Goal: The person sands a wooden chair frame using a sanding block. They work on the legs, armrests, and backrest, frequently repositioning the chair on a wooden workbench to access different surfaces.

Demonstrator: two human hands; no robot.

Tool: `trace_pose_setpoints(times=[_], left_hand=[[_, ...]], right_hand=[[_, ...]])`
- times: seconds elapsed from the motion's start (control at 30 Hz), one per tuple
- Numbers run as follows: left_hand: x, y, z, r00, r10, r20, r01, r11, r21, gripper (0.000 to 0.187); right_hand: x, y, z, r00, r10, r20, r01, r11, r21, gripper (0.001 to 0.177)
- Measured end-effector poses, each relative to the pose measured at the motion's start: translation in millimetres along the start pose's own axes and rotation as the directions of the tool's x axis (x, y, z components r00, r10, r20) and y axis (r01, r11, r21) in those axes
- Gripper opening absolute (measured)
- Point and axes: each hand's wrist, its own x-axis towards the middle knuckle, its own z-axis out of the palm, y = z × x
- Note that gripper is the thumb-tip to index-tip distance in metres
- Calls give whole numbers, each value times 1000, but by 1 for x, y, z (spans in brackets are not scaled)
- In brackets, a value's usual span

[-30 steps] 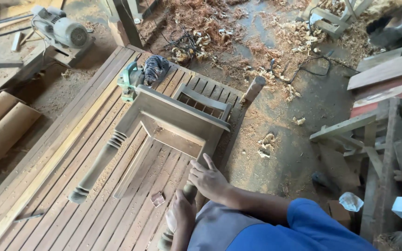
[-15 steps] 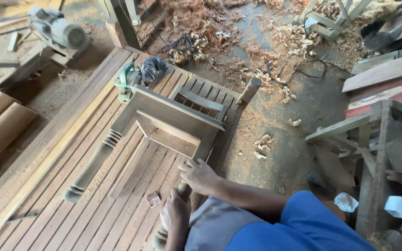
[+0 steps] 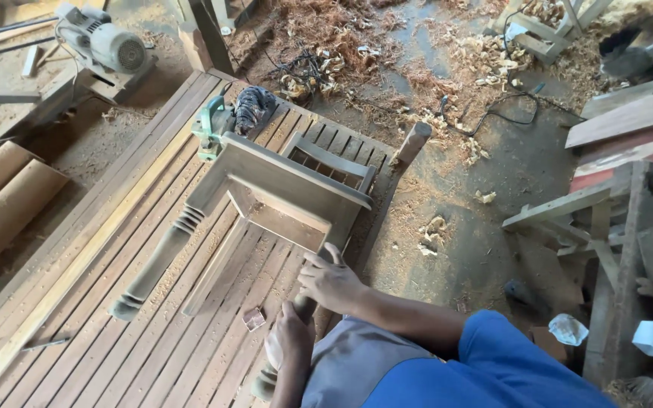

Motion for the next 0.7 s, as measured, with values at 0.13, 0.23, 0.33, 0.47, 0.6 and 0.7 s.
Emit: trace_pose_setpoints(times=[0.13, 0.23, 0.33, 0.47, 0.6, 0.7], left_hand=[[0, 0, 1, 999, 10, -44, -11, 999, -30, 29], [0, 4, -2, 1000, -7, -17, 7, 1000, 12, 27], [1, -3, 8, 998, 12, -54, -14, 999, -31, 26], [9, -14, 32, 988, 33, -150, -52, 991, -126, 28], [11, -14, 30, 999, -8, -37, 7, 999, -48, 31], [9, -16, 32, 996, 17, -91, -21, 999, -41, 35]], right_hand=[[9, 0, -26, 985, 16, 171, -35, 994, 106, 18], [24, 5, -6, 979, 48, 197, -75, 988, 134, 27], [13, 2, 2, 988, 23, 153, -32, 998, 56, 24], [5, 2, 3, 999, -9, 53, 11, 999, -38, 22], [32, 7, 10, 982, 98, 163, -115, 988, 98, 33], [10, 8, 12, 999, -44, 25, 47, 992, -117, 20]])
